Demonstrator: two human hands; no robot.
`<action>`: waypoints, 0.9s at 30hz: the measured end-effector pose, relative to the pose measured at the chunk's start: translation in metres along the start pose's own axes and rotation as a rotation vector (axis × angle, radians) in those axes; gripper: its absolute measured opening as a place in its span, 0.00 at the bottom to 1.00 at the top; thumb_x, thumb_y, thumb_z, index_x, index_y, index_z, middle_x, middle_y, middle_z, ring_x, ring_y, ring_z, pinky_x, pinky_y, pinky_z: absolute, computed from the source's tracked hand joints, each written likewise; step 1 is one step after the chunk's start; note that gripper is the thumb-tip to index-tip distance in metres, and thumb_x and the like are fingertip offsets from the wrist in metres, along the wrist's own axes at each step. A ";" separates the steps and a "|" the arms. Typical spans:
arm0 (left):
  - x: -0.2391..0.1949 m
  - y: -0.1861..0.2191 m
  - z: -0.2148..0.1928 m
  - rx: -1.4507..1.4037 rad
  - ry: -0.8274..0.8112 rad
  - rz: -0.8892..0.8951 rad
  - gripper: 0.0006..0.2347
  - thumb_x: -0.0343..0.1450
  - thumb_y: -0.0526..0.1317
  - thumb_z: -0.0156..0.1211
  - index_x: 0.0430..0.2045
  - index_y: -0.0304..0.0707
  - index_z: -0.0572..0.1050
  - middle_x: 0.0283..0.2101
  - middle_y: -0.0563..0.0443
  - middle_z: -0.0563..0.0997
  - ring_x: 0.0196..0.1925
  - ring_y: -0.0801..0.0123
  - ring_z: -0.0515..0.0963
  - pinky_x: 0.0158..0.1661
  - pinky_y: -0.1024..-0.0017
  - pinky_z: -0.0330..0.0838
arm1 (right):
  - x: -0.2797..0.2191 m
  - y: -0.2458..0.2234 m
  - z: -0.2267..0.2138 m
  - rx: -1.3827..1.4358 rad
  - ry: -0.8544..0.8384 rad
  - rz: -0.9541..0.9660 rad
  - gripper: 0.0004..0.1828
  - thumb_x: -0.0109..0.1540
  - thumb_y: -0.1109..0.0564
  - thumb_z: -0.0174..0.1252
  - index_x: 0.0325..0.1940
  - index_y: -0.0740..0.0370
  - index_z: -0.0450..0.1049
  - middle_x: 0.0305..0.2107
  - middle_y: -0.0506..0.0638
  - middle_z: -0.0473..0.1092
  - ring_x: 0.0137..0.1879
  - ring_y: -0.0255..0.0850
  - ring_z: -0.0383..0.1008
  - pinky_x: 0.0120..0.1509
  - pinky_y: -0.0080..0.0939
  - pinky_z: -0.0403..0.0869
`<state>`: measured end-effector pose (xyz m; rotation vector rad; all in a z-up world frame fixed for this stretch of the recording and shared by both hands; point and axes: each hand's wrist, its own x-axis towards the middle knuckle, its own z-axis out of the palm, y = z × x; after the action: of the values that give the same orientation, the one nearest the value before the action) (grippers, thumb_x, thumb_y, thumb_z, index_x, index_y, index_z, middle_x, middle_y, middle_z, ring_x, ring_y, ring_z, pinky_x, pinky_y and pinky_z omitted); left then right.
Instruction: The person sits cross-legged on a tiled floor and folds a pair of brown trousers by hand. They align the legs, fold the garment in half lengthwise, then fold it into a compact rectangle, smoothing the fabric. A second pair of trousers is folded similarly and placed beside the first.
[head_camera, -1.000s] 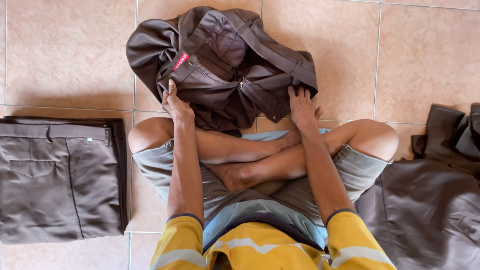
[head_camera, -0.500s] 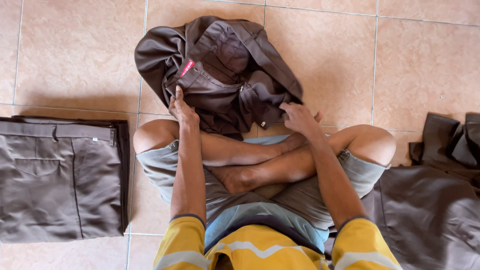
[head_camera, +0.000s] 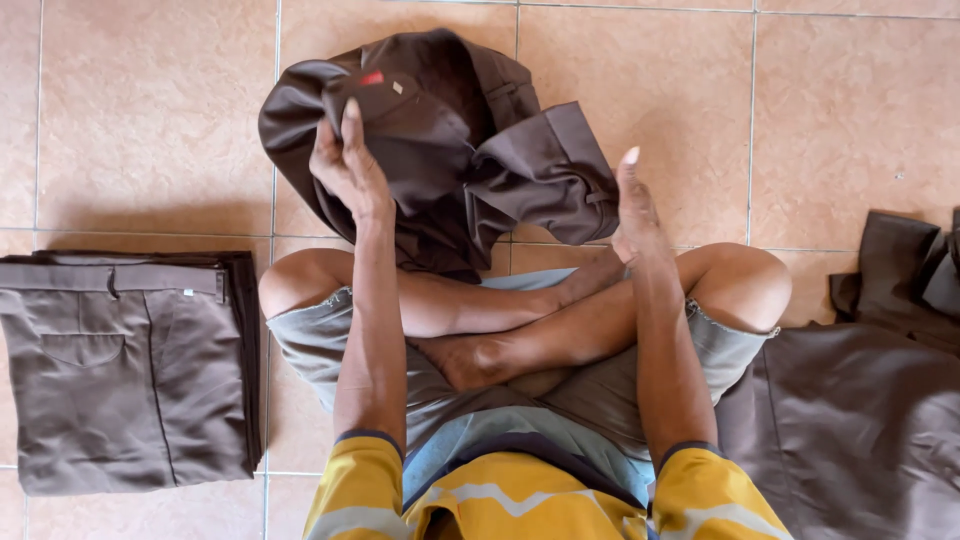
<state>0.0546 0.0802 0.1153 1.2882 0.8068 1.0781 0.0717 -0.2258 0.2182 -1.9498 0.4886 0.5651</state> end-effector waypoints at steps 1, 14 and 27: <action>-0.005 0.024 0.015 -0.083 -0.111 0.170 0.09 0.70 0.43 0.70 0.37 0.40 0.83 0.33 0.51 0.83 0.39 0.72 0.81 0.50 0.69 0.75 | 0.001 -0.004 -0.008 0.071 -0.108 -0.009 0.37 0.60 0.18 0.42 0.49 0.52 0.62 0.40 0.57 0.51 0.43 0.46 0.47 0.45 0.47 0.48; -0.139 0.076 0.063 0.174 -1.146 0.185 0.06 0.71 0.36 0.67 0.39 0.49 0.83 0.36 0.47 0.87 0.46 0.56 0.86 0.46 0.63 0.79 | 0.027 0.046 -0.032 0.293 -0.548 -0.804 0.23 0.61 0.71 0.62 0.62 0.70 0.72 0.45 0.62 0.77 0.52 0.43 0.77 0.55 0.46 0.79; -0.120 0.073 0.049 0.028 -1.266 0.042 0.06 0.74 0.37 0.63 0.43 0.46 0.83 0.40 0.45 0.86 0.49 0.66 0.83 0.50 0.63 0.77 | 0.031 0.057 -0.007 0.200 -0.178 -0.992 0.11 0.63 0.69 0.65 0.50 0.68 0.80 0.37 0.56 0.78 0.46 0.35 0.74 0.54 0.43 0.76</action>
<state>0.0486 -0.0526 0.1817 1.6603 -0.1746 0.1195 0.0656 -0.2586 0.1621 -1.6650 -0.5184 0.0333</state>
